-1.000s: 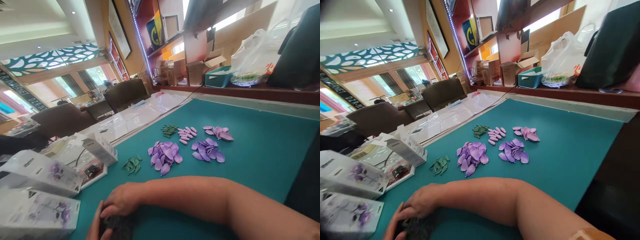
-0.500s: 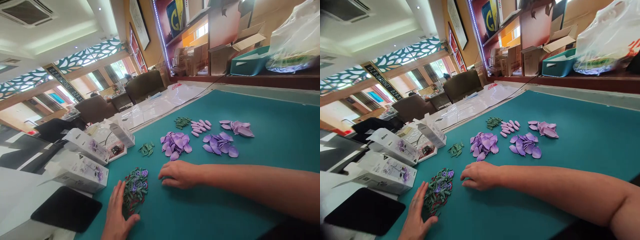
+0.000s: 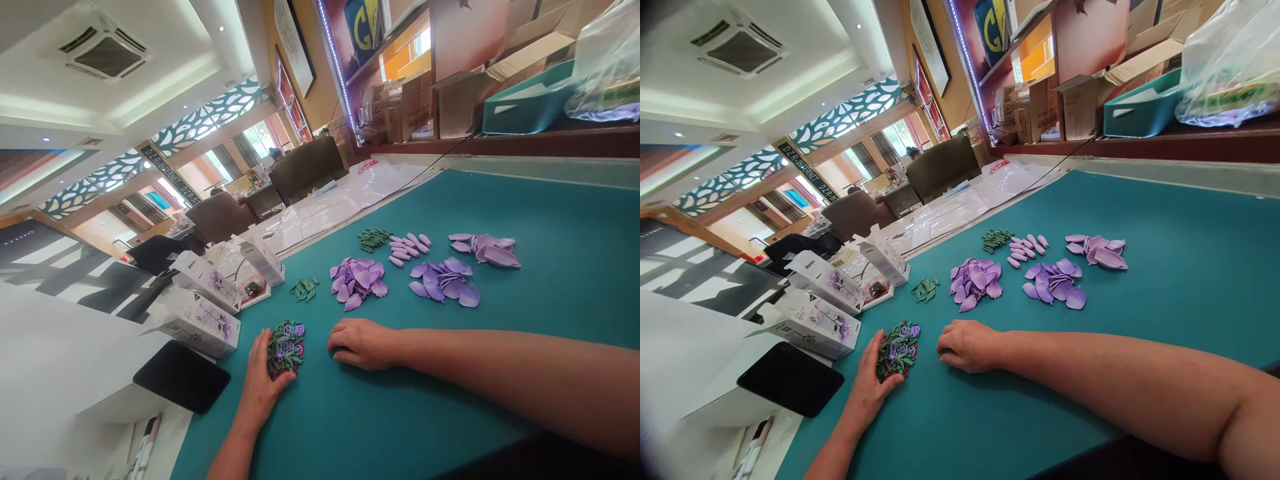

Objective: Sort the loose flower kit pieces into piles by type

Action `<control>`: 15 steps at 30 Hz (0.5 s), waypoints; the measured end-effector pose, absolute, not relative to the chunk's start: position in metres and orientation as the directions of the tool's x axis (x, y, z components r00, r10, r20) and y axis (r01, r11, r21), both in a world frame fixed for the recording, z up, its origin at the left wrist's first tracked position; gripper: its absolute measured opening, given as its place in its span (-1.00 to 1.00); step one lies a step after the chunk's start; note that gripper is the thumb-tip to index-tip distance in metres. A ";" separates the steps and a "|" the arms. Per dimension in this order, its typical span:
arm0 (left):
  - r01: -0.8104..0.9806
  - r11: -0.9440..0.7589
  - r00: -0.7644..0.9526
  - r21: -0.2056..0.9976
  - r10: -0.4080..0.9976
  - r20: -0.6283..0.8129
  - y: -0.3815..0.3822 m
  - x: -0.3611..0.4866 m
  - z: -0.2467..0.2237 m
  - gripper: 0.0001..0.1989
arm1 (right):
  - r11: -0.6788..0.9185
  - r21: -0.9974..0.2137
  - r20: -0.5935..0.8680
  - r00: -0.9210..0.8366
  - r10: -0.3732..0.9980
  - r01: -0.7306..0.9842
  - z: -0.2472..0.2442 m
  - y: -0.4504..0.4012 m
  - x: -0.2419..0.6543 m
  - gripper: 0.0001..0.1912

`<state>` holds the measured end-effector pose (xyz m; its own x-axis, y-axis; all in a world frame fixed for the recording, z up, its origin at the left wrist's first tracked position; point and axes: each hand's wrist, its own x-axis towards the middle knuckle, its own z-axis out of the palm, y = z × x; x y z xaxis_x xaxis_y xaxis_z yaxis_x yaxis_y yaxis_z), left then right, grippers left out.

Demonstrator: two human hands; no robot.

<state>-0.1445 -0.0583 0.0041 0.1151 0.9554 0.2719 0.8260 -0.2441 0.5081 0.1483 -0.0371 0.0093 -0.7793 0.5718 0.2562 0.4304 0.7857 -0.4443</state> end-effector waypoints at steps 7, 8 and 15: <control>0.685 -0.023 -0.219 0.728 0.947 0.236 -0.073 -0.150 0.011 -0.31 | 0.764 -0.491 0.235 -0.781 0.579 0.419 0.010 -0.037 0.149 -0.77; 0.670 -0.006 -0.245 0.742 0.942 0.229 -0.073 -0.148 0.011 -0.31 | 0.759 -0.500 0.236 -0.778 0.582 0.417 0.009 -0.037 0.149 -0.77; 0.592 0.040 -0.315 0.805 0.931 0.185 -0.062 -0.116 0.019 -0.27 | 0.785 -0.460 0.260 -0.782 0.567 0.416 0.009 -0.035 0.149 -0.77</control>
<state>-0.1162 -0.0622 0.0189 -0.3150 0.9308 0.1854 0.5915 0.0398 0.8053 0.1486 -0.0353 0.0093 -0.7818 0.5667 0.2603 0.4157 0.7847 -0.4597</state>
